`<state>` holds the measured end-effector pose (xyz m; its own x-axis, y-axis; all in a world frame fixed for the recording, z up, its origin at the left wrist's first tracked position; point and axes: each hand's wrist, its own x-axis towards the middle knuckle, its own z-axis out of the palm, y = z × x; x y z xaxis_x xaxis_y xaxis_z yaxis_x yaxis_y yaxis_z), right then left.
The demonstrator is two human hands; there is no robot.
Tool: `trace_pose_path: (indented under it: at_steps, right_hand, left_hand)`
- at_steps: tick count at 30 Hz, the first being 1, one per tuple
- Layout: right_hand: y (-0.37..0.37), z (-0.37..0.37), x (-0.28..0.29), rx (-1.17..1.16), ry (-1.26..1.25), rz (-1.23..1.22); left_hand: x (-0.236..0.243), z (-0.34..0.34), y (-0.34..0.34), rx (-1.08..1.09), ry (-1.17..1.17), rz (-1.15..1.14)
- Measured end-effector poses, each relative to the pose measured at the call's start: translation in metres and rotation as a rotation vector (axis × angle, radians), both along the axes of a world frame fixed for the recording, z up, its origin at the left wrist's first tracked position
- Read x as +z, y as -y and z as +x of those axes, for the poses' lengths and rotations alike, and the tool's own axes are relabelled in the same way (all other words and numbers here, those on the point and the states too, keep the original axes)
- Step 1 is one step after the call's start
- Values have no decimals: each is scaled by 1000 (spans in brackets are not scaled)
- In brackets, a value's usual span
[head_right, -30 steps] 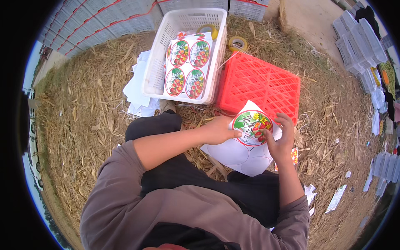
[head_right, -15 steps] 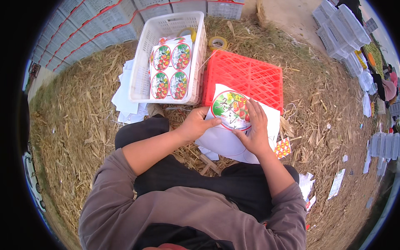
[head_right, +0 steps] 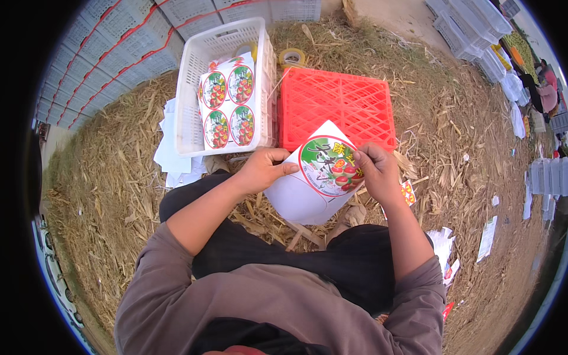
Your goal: The person sits on a straw-covered ground and repeatedly peels circular stickers from sheets, then presses each sticker onto the top of stacked red plastic crates. The person handles sticker sheets and red crates throughout the clip.
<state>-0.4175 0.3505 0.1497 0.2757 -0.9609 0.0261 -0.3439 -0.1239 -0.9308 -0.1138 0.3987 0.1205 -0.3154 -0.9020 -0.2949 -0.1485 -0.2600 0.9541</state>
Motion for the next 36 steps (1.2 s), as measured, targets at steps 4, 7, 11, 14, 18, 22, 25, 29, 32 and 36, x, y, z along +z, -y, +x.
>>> trace_pose_path:
  at_steps: [4,7,11,14,18,22,25,29,32,36]
  right_hand:
    - [-3,8,10,-166,-114,207]
    - [-7,19,10,-255,-124,-40]
    - [-23,36,3,102,-294,-570]
    - [-37,50,-15,196,-199,-468]
    - [-42,43,-30,232,-209,-572]
    - [-44,36,-28,268,-255,-660]
    - [-44,39,-24,262,-255,-644]
    - [-42,41,-26,256,-184,-596]
    - [-43,41,-35,227,-61,-367]
    - [-24,28,-58,24,385,375]
  left_hand:
    - [-1,-4,-4,-56,-222,141]
    - [-9,-10,-9,-4,-187,133]
    - [-22,-17,-17,96,-247,41]
    - [-29,-25,-22,61,-134,-154]
    - [-27,-33,-30,24,59,-275]
    - [-19,-40,-37,83,103,-415]
    - [-17,-44,-38,112,100,-409]
    - [-18,-42,-37,105,86,-453]
    - [-18,-38,-39,90,89,-446]
    - [-19,-36,-39,90,71,-352]
